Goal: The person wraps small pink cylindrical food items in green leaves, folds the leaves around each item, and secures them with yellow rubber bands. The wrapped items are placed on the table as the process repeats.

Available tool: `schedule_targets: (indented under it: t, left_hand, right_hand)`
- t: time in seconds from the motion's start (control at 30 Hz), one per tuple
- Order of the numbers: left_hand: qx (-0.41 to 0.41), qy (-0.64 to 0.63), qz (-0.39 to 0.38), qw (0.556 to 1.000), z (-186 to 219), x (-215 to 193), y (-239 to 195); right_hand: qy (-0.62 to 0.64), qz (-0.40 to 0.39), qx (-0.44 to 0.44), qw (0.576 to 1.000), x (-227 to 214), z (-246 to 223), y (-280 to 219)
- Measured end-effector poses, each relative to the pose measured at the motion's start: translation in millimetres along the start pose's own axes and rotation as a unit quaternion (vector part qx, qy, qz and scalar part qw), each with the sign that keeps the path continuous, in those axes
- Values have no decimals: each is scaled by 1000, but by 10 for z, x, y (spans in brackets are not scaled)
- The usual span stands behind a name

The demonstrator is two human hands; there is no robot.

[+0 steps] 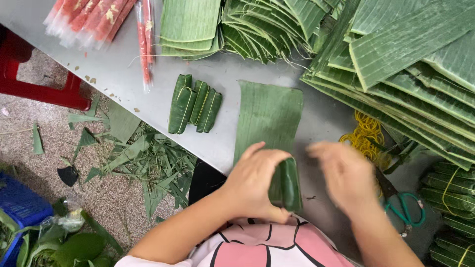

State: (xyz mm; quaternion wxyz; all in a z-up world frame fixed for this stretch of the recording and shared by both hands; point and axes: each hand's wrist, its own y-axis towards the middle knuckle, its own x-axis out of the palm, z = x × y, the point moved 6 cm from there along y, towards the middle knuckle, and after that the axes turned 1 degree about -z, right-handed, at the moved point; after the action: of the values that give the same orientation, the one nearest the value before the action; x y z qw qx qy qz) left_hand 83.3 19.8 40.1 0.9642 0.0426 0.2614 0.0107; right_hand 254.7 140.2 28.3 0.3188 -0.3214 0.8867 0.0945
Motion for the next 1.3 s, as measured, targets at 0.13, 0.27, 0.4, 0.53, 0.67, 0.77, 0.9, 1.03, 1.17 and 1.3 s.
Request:
schedule_targets:
  t: [0.13, 0.27, 0.4, 0.53, 0.67, 0.77, 0.9, 1.03, 1.17, 1.3]
  left_hand:
    - [-40, 3, 12, 999, -252, -43, -73]
    - [-31, 5, 24, 999, -355, 52, -47]
    - [-35, 21, 63, 997, -376, 74, -17]
    - [-51, 13, 90, 995, -370, 1, 8]
    - [-23, 15, 131, 991, -269, -120, -11]
    - [-34, -207, 94, 973, -269, -92, -32]
    - [-59, -496, 54, 865, -259, -10, -128]
    - [-53, -509, 64, 857, -231, -164, -229]
    - [43, 37, 61, 997, -80, -452, -223]
    - [-246, 38, -3, 969, -548, -567, -196]
  right_hand:
    - [-424, 94, 74, 898, -460, 429, 159]
    - [-448, 132, 36, 883, -492, 741, 181]
    - [-429, 140, -3, 892, -483, 711, 63]
    - [-384, 149, 10, 911, -538, 464, -28]
    - [-299, 129, 2, 945, -443, 76, 50]
    - [-76, 65, -63, 993, -128, -280, 85]
    - [49, -18, -85, 995, 342, -481, 105]
    - [459, -192, 78, 864, 723, -260, 218]
    - [583, -229, 140, 767, 685, -229, 201]
    - [227, -263, -91, 933, 542, -616, 87]
